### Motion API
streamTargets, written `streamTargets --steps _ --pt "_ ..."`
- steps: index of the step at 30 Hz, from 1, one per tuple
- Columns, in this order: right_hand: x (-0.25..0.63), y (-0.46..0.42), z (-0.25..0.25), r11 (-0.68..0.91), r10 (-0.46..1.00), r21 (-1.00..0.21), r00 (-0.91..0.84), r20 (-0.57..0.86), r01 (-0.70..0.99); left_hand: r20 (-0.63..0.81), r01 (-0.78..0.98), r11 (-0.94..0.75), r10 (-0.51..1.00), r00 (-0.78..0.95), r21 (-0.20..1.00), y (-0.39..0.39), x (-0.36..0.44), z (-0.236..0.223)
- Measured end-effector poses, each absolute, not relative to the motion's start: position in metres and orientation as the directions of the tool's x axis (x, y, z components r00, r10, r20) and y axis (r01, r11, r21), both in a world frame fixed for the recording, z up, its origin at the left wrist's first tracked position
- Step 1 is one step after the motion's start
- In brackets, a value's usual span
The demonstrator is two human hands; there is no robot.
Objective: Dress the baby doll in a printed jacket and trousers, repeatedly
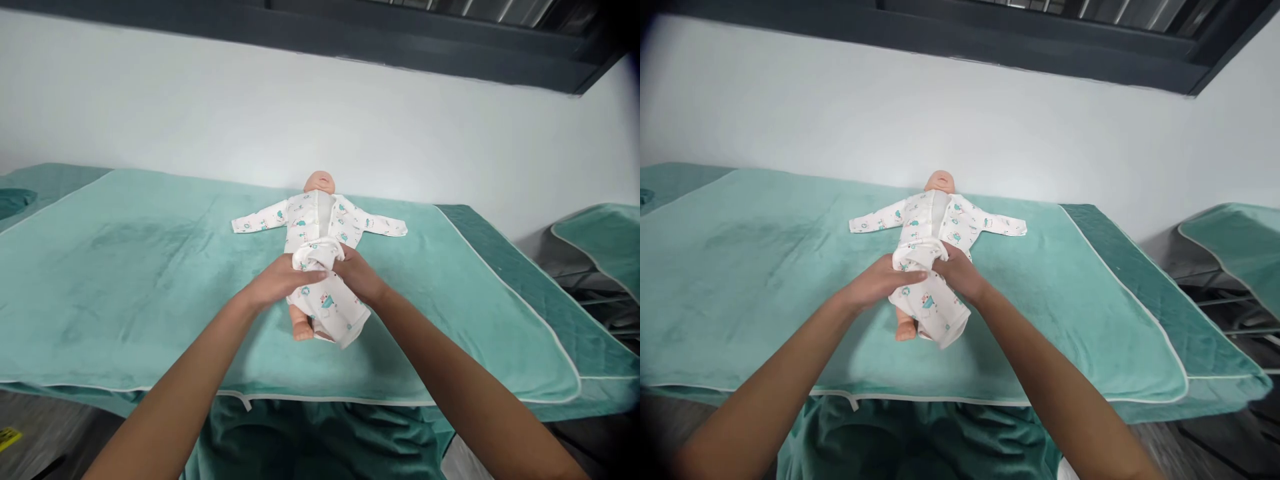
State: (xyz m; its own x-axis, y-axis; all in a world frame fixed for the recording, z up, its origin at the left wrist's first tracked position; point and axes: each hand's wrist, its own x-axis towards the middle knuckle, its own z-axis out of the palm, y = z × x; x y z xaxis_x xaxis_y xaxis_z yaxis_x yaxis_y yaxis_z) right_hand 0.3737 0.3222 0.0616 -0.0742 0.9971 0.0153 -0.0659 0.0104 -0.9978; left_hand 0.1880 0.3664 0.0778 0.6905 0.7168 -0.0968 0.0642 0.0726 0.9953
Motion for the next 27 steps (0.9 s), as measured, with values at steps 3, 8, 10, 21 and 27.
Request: streamTargets --steps 3,8,10,21,27 --pt "0.375 0.319 0.064 0.016 0.988 -0.995 -0.154 0.002 0.096 -0.075 -0.088 0.144 0.841 0.536 0.986 0.362 0.189 0.069" --pt "0.377 0.316 0.072 0.073 0.969 -0.943 -0.248 -0.011 0.326 -0.134 -0.214 0.229 0.915 0.382 0.95 0.329 0.188 0.069" --pt "0.376 0.316 0.074 0.123 0.972 -0.89 -0.234 0.019 0.439 -0.22 -0.215 0.3 0.918 0.329 0.929 0.308 0.186 0.077" --pt "0.369 0.321 0.075 0.307 0.929 -0.39 -0.362 -0.073 0.868 -0.449 -0.344 0.453 0.888 0.096 0.823 0.206 0.189 0.055" --pt "0.359 0.307 0.077 0.367 0.918 -0.238 -0.392 -0.064 0.899 -0.418 -0.189 0.397 0.904 -0.087 0.898 0.211 0.164 0.022"
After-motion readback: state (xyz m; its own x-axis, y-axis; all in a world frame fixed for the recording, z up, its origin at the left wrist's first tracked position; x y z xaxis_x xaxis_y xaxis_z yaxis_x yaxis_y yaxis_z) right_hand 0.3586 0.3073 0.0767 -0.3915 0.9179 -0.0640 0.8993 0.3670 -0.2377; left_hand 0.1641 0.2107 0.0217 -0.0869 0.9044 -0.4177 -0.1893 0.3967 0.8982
